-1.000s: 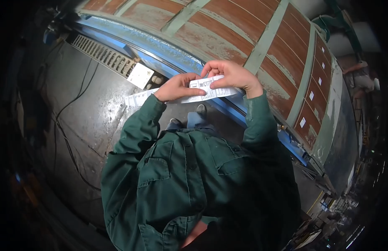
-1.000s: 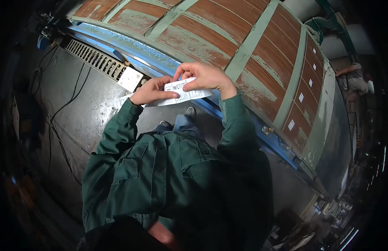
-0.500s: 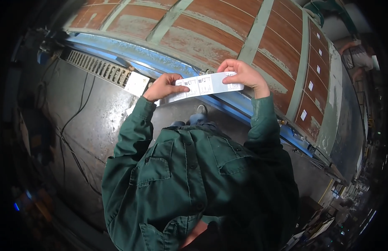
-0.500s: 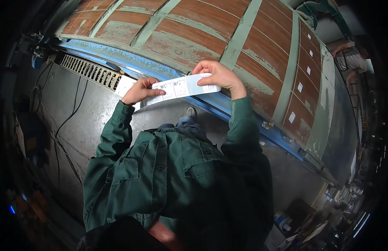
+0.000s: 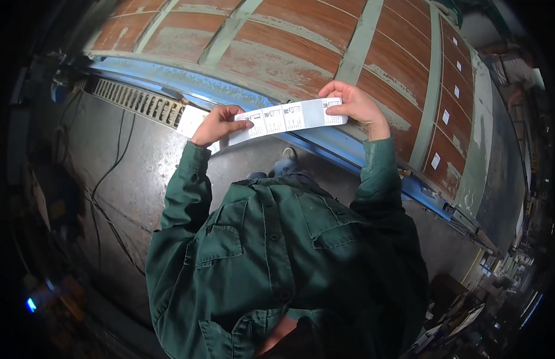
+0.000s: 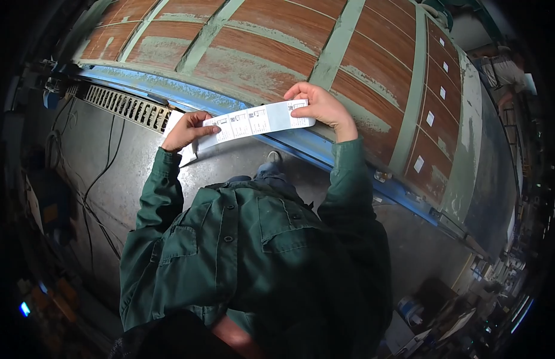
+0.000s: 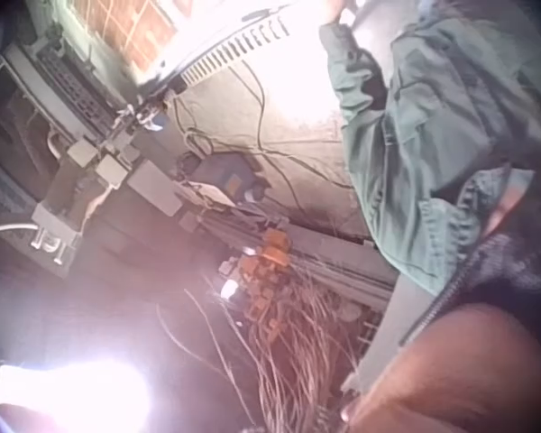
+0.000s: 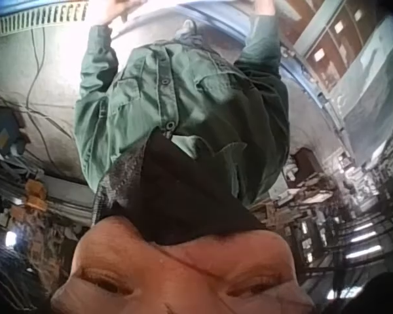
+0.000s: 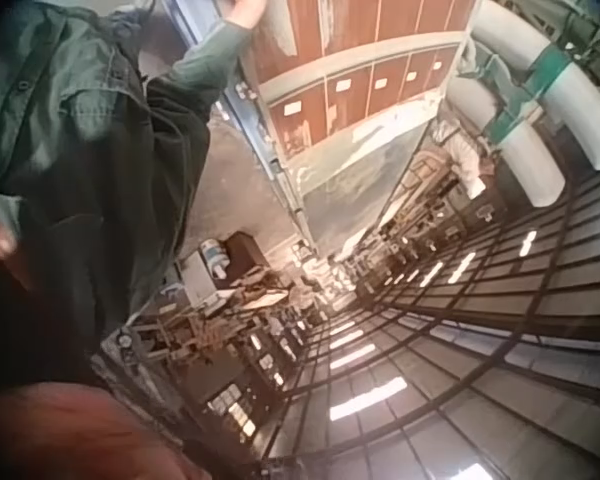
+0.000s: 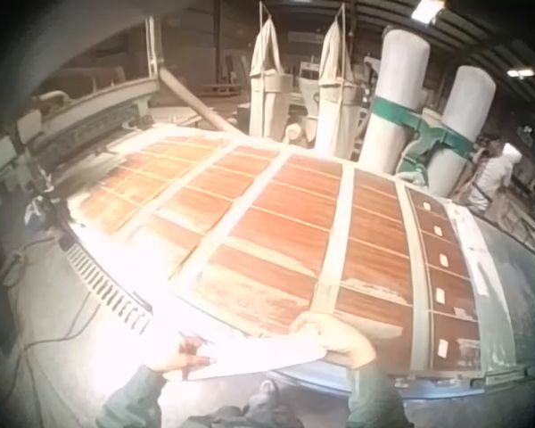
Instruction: Applying identification labels to wood panels and operating the control interface of a manufacturing machine.
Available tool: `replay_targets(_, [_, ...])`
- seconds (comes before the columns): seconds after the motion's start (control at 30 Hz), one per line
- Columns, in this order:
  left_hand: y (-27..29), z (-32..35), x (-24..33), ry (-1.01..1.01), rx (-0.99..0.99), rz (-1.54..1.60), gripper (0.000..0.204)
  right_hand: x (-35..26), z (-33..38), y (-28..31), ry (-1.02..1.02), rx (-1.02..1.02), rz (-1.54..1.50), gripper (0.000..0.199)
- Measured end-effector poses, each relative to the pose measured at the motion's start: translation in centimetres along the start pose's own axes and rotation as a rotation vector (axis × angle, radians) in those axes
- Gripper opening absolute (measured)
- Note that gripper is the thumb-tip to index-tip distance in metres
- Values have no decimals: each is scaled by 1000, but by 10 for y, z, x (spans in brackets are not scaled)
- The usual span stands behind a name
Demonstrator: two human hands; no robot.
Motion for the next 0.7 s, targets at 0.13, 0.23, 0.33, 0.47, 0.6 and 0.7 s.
replay_targets(0.13, [6,2,-1,-3,17,56,15,6,0,4,29,-1,-130,36])
replay_targets(0.23, [10,2,-2,11,23,47,16,9,0,8,34,28,-160,37])
replay_targets(0.33, [11,-3,-8,20,-1,-1,17,14,-1,12,37,52,-168,38])
replay_targets(0.47, [9,-3,-9,5,-11,31,17,10,5,10,58,94,-169,38])
replay_targets(0.6, [-18,-18,9,-15,-106,35,24,-2,6,-8,98,71,-193,38])
replay_targets(0.7, [-58,-32,26,-132,-152,78,30,2,-3,-34,161,-23,-256,37])
Point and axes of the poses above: each hand's wrist, its own z-axis away from the middle knuckle, its own y-axis out of the back of the hand, x = y × z, the point moved 7 cm from there along -z, towards the middle knuckle, and after that the axes turned 6 degrees about -y, right-handed, at the moved point
